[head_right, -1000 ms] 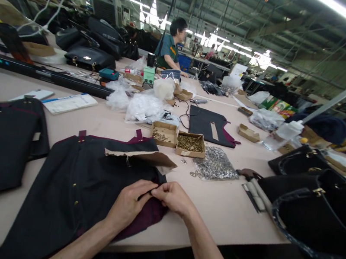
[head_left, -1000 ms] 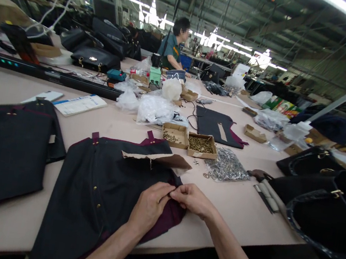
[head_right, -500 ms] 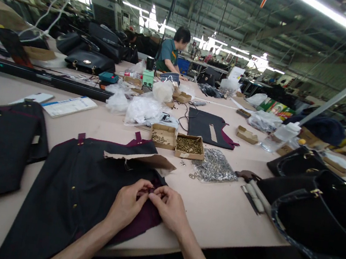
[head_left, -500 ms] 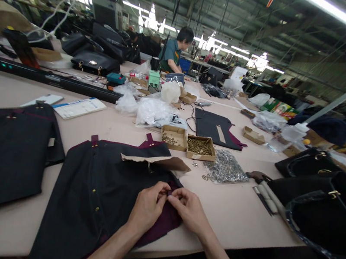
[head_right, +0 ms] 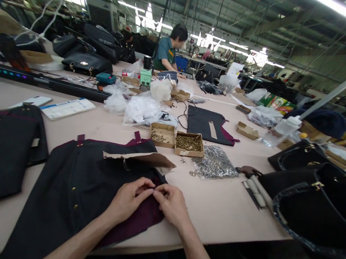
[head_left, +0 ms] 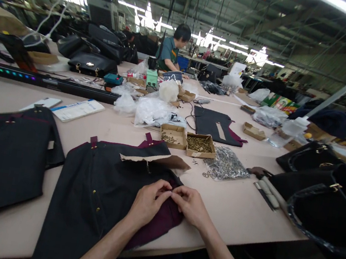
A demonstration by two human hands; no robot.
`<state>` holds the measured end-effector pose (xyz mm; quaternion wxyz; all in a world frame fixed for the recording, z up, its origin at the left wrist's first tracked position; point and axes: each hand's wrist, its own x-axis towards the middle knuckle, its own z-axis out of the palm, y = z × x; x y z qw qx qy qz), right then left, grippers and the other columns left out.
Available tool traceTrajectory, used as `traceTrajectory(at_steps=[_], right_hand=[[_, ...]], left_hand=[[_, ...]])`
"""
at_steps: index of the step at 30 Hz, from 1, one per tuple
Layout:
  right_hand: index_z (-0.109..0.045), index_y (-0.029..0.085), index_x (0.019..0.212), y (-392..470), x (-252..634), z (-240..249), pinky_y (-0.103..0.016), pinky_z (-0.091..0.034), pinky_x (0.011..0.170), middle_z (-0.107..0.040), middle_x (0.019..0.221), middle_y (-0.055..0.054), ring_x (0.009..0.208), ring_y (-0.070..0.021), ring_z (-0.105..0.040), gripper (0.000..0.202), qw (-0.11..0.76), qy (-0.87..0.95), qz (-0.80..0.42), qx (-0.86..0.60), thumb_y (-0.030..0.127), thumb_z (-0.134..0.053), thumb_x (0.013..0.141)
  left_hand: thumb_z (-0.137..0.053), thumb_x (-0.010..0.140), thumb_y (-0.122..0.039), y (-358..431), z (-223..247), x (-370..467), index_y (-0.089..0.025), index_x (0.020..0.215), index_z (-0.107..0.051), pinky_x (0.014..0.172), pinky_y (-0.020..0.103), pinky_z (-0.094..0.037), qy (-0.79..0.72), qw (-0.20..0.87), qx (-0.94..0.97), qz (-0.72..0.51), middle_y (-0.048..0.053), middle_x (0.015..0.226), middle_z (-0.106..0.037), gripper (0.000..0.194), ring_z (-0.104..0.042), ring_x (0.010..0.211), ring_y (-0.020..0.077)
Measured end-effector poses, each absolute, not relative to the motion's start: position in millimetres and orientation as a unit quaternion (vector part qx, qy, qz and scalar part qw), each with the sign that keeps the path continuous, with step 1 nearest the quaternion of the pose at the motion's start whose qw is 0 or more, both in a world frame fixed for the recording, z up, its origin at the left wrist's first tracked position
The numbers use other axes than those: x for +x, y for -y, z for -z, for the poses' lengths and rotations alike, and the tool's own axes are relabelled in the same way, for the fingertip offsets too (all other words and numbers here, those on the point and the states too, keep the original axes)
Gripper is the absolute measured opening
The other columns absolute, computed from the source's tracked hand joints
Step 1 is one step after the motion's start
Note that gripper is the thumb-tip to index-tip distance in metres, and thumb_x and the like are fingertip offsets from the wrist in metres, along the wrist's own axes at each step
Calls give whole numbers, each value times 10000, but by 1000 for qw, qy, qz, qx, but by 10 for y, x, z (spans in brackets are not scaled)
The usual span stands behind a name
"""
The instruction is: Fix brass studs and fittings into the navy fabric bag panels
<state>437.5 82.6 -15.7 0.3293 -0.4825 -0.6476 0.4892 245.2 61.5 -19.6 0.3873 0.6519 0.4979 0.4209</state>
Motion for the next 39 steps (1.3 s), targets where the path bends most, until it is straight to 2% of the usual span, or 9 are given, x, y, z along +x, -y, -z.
traceTrajectory(at_steps=[4,9,11,14,19,24,29,36,39], right_hand=[[-732,142,1136,-889,4411,152,-238,-383,541,-589,581,24,529,-130,-530,423,331,649,-485,-483,502,-608,952],[-768,128,967,-1039,4413,-3,-228,-270,491,-579,544,19,484,-98,-436,412,252,667,-523,-467,511,-626,918],[-760,126,940,-1086,4402,-48,-228,-248,488,-582,551,23,481,-89,-413,369,246,656,-537,-471,472,-637,900],[-715,133,869,-1123,4362,-26,-226,-273,511,-575,565,29,505,-88,-429,304,291,648,-523,-472,422,-628,902],[-676,153,851,-1110,4272,89,-236,-343,556,-574,594,29,553,-110,-477,339,350,654,-474,-474,472,-604,939],[-670,169,814,-1094,4184,57,-258,-382,606,-576,628,14,605,-136,-507,325,378,671,-411,-488,453,-583,946],[-646,175,833,-1135,4102,169,-273,-382,604,-563,656,7,617,-149,-493,292,412,645,-413,-494,446,-583,924],[-650,160,877,-1166,4104,337,-271,-358,593,-526,652,22,610,-136,-463,303,443,612,-453,-473,457,-617,922],[-649,157,922,-1153,4141,306,-263,-361,584,-511,644,33,594,-127,-455,348,431,624,-464,-458,503,-626,944]], left_hand=[[-582,987,-322,-624,175,2450,-299,1027,-693,822,251,-510,-502,373,660,-418,-42,962,-748,120,-710,900,154],[-589,966,-271,-638,177,2455,-276,977,-715,905,270,-509,-487,333,674,-444,16,1116,-659,127,-642,1065,176],[-585,972,-278,-643,182,2464,-274,986,-715,904,271,-522,-486,339,673,-444,20,1115,-651,131,-648,1046,171],[-628,949,-272,-646,204,2479,-285,1068,-702,888,268,-557,-471,379,667,-436,4,1110,-679,140,-682,976,155],[-690,855,-148,-655,261,2496,-290,1128,-677,883,272,-583,-471,397,654,-438,-14,1076,-732,308,-704,955,156],[-717,844,-144,-668,245,2501,-284,1021,-673,849,242,-588,-477,396,644,-448,-38,1024,-720,230,-715,898,136],[-748,847,-174,-665,223,2500,-270,957,-684,829,243,-571,-491,375,648,-445,-37,981,-737,159,-717,895,150],[-745,855,-155,-649,190,2518,-263,933,-683,818,244,-546,-499,376,652,-431,-41,955,-756,147,-713,906,157],[-714,873,-152,-608,187,2511,-265,1025,-688,833,242,-572,-482,379,662,-431,-11,1071,-730,191,-698,963,158]])
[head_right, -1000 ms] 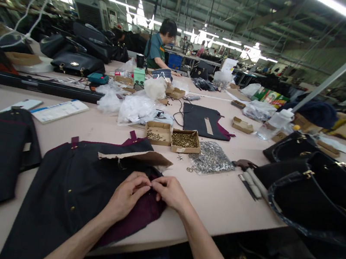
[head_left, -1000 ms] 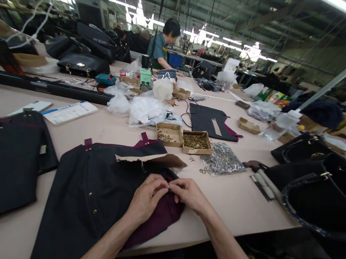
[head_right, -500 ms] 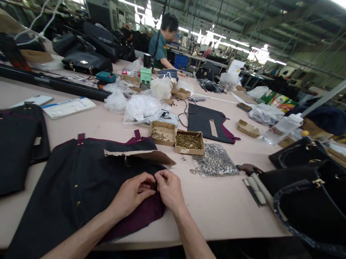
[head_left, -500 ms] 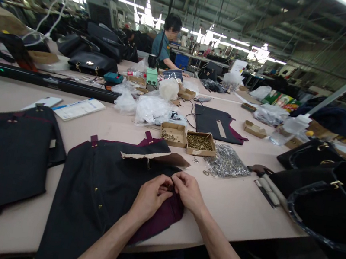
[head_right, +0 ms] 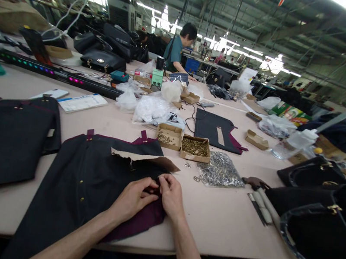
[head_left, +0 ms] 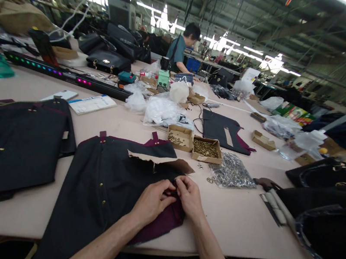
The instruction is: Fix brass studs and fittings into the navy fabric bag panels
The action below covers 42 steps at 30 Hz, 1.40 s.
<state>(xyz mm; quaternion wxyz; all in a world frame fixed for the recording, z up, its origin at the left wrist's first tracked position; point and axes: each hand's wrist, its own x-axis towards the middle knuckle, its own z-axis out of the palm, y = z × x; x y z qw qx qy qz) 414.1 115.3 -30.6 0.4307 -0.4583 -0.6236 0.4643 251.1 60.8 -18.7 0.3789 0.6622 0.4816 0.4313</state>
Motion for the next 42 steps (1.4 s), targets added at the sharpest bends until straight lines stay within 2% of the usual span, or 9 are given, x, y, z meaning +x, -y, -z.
traceTrajectory(at_steps=[4,8,13,16,20,25,30,38,42], right_hand=[[-613,167,988,-1123,4209,312,-250,-355,533,-526,632,44,546,-121,-464,418,426,622,-477,-452,584,-598,971],[-617,168,1051,-1069,4238,335,-238,-419,578,-580,679,31,588,-123,-532,404,429,641,-457,-444,567,-580,997],[-657,169,1092,-1005,4209,332,-232,-422,550,-590,671,27,577,-126,-543,372,406,662,-434,-456,523,-592,1000],[-695,175,1112,-1009,4173,356,-242,-449,575,-625,713,9,592,-130,-563,326,409,682,-402,-453,467,-602,1000],[-742,197,1101,-1053,4103,367,-261,-493,619,-707,864,-25,580,-124,-581,264,419,703,-351,-454,393,-600,999],[-778,220,1036,-1099,4029,286,-282,-520,674,-757,963,-38,611,-145,-630,226,377,739,-280,-483,327,-587,981],[-777,223,998,-1117,3985,235,-288,-520,693,-777,988,-48,719,-190,-688,220,345,750,-252,-505,303,-575,969],[-761,214,962,-1138,3930,78,-300,-474,756,-786,967,-63,828,-225,-718,160,267,768,-207,-544,220,-602,951],[-744,209,983,-1176,3908,15,-286,-471,747,-788,980,-68,844,-226,-728,125,237,770,-220,-550,188,-633,930]], left_hand=[[-621,916,-130,-542,155,2445,-268,1322,-598,1078,367,-534,-496,260,732,-388,34,1329,-656,429,-593,1229,218],[-549,940,-128,-571,107,2299,-274,1406,-558,1199,569,-407,-513,91,808,-275,2,1455,-621,489,-371,1448,349],[-454,995,-113,-772,80,2105,-292,1395,-577,1080,445,-522,-529,54,818,-218,-14,1434,-649,455,-540,1299,274],[-512,1018,-207,-891,14,2048,-317,1285,-659,957,369,-572,-551,45,811,-191,21,1256,-732,325,-642,1142,251],[-550,1022,-296,-967,-25,2033,-342,1205,-715,885,320,-577,-569,65,800,-182,37,1165,-756,251,-677,1126,245],[-492,1045,-411,-978,104,2066,-240,1301,-705,980,412,-562,-630,61,754,-176,143,1216,-750,374,-697,1139,307],[-450,1047,-441,-1003,178,2133,-212,1263,-731,867,490,-605,-657,46,733,-171,161,1158,-768,422,-733,1034,374],[-532,993,-277,-1038,239,2109,-250,1450,-609,1184,469,-463,-626,66,744,-224,81,1499,-597,464,-564,1383,322],[-614,962,-351,-1049,202,2052,-259,1467,-590,1250,429,-381,-598,101,758,-239,61,1538,-557,514,-470,1472,292]])
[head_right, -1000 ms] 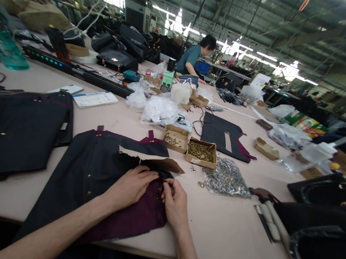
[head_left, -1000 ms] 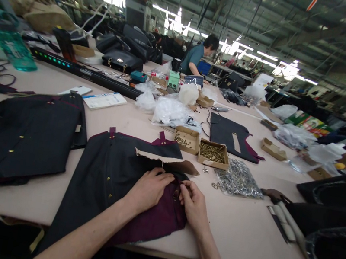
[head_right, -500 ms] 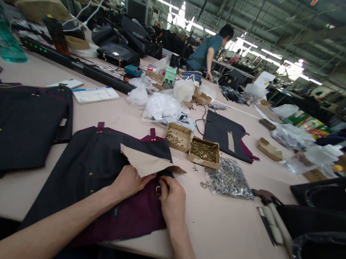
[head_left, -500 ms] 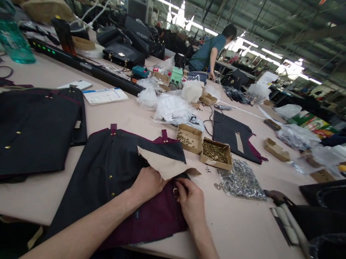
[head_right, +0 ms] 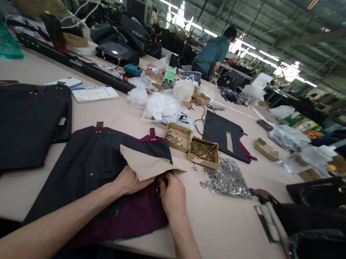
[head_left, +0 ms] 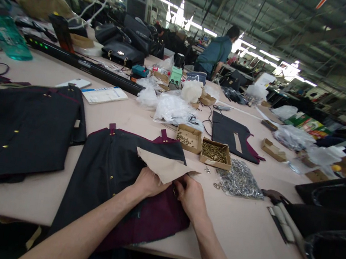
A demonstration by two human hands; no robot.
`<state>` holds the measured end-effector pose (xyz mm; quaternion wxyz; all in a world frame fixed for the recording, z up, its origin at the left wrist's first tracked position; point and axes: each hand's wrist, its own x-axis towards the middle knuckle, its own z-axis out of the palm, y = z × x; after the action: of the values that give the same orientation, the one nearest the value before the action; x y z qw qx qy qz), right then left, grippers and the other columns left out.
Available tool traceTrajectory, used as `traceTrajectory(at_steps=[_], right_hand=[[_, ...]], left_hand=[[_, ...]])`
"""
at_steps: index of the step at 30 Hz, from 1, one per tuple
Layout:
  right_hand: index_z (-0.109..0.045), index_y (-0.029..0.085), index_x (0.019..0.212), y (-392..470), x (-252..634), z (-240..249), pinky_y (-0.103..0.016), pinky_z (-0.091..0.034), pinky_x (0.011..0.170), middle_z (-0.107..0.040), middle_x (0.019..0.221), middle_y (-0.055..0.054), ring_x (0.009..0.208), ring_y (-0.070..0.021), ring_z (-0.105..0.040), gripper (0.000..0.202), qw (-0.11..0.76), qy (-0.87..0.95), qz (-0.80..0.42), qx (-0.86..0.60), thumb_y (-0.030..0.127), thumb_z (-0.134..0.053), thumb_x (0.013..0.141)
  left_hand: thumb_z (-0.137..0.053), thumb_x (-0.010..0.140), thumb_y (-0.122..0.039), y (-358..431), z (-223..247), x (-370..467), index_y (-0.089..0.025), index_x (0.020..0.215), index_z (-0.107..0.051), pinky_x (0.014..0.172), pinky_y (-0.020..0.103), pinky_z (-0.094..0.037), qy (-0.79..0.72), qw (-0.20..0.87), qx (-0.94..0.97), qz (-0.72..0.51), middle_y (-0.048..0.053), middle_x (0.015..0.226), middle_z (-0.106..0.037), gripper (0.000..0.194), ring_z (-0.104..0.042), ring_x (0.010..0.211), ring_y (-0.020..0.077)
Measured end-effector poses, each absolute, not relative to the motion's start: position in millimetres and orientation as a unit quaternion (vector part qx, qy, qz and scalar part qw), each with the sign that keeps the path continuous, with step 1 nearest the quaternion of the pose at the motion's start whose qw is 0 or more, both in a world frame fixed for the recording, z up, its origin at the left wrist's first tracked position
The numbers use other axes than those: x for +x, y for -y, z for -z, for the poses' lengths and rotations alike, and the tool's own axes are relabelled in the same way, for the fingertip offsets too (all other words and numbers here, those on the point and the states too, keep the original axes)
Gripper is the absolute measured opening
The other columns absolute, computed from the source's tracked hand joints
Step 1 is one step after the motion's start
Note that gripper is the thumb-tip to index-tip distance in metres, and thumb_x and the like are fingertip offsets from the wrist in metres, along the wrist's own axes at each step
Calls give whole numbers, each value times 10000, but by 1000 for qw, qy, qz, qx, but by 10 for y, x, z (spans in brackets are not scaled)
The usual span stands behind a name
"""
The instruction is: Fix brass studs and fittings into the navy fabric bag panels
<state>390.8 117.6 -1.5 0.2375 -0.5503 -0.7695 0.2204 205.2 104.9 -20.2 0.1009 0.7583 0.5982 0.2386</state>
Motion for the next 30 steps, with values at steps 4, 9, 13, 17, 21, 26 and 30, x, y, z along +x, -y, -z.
traceTrajectory(at_steps=[4,9,13,17,21,26,30], right_hand=[[-715,210,974,-1188,3941,106,-284,-471,702,-773,932,-57,759,-208,-706,102,259,768,-220,-543,237,-621,945],[-724,215,1033,-1093,4073,249,-296,-514,757,-750,952,-44,841,-209,-701,165,315,776,-248,-487,281,-585,976],[-746,207,1110,-975,4142,256,-320,-527,930,-723,1121,-76,1031,-208,-686,242,334,814,-215,-424,222,-527,1008],[-737,193,1158,-884,4139,257,-330,-543,947,-686,1136,-98,1026,-207,-678,282,325,828,-195,-413,205,-488,1026],[-721,175,1199,-824,4106,269,-331,-542,945,-654,1146,-110,1011,-209,-668,306,314,831,-180,-423,192,-467,1029],[-706,174,1132,-887,4052,203,-342,-522,906,-650,1113,-100,968,-220,-667,242,276,827,-155,-465,224,-489,1037],[-704,196,1099,-1022,4049,151,-324,-508,868,-670,1033,-70,937,-219,-674,170,246,825,-154,-485,244,-558,1027]], left_hand=[[-644,960,-451,-1058,81,2059,-270,1417,-635,1206,372,-426,-647,173,712,-211,45,1481,-622,491,-541,1413,271],[-713,903,-458,-1081,-51,2110,-321,1139,-774,1064,351,-524,-666,202,694,-184,-3,1278,-751,279,-659,1251,275],[-714,871,-436,-1132,-126,2152,-337,1019,-793,992,379,-550,-673,202,692,-166,-1,1171,-778,195,-694,1157,286],[-727,826,-415,-1204,-225,2190,-321,942,-798,890,350,-570,-674,208,697,-132,18,1032,-791,165,-721,1042,275],[-722,815,-359,-1234,-310,2227,-300,920,-781,849,356,-573,-670,206,705,-106,33,1012,-786,135,-727,1012,275],[-722,841,-357,-1237,-349,2239,-282,949,-769,881,403,-573,-654,189,728,-84,59,1043,-781,140,-721,1046,302],[-744,815,-355,-1294,-345,2218,-290,936,-779,843,367,-577,-652,196,728,-83,44,1004,-783,141,-728,998,283]])
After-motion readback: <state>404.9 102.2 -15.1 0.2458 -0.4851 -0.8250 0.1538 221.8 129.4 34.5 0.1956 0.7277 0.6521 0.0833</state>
